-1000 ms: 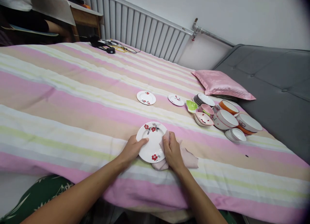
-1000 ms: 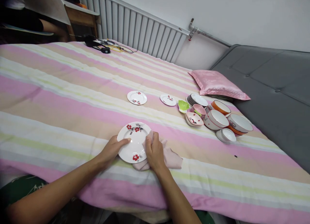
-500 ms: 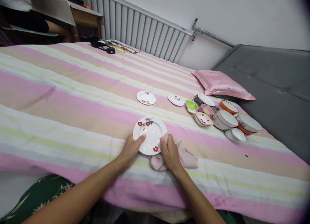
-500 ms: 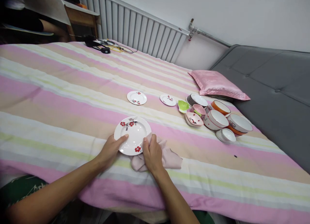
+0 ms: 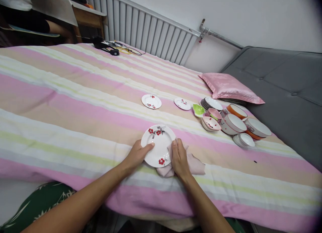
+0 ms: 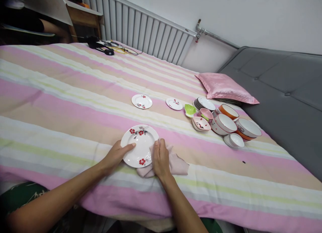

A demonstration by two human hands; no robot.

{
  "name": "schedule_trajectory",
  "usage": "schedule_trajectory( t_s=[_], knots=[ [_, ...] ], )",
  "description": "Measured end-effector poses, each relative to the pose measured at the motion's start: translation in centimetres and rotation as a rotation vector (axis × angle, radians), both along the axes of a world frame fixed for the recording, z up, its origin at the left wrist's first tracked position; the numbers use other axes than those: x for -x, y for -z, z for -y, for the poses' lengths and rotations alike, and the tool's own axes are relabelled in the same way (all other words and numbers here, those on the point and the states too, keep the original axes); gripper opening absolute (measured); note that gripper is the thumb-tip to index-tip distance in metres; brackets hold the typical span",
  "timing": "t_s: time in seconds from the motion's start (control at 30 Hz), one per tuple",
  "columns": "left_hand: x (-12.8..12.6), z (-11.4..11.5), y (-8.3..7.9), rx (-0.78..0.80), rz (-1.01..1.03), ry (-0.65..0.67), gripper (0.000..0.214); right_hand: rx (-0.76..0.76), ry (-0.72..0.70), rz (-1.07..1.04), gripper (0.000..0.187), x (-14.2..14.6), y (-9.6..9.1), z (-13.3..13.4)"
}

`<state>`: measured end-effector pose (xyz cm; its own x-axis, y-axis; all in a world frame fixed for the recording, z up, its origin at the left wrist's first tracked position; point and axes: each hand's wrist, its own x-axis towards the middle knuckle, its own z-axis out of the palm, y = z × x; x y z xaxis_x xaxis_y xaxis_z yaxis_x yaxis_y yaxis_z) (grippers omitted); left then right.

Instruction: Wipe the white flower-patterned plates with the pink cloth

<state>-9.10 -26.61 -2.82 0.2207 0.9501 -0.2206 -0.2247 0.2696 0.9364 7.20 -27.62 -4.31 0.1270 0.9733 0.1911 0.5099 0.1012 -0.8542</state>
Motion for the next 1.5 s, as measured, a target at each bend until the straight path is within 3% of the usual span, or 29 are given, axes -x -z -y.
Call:
schedule_trajectory(
  t_s=[0.3,0.5,0.73,0.87,1.0,1.5],
  knots=[
    [1.5,-1.0,-0.5,-0.004,-0.173,0.305,0.037,-0.029,-0.063,0.051,0.024,-0.2,-0.1,0.0],
    [2.3,-1.0,-1.3,-0.003,-0.288,0.544,0.029,-0.012,-0.199,0.244,0.025,-0.3,-0.2,0.1],
    [2.5,-0.7,-1.9,0.004,-0.302,0.682,0.025,-0.024,-0.333,0.439,0.027,0.1,-0.8,0.4],
    [2.5,-0.4,-1.9,0.017,-0.340,0.694,0.013,-0.065,-0.386,0.562,0.028,0.3,-1.0,0.5],
    [2.4,-0.3,-1.9,0.002,-0.328,0.693,0.010,-0.064,-0.385,0.545,0.029,0.4,-0.9,0.6],
    [1.4,-0.2,-0.2,0.028,-0.139,0.360,0.024,0.006,-0.095,0.257,0.030,-0.1,-0.7,0.2]
  ],
)
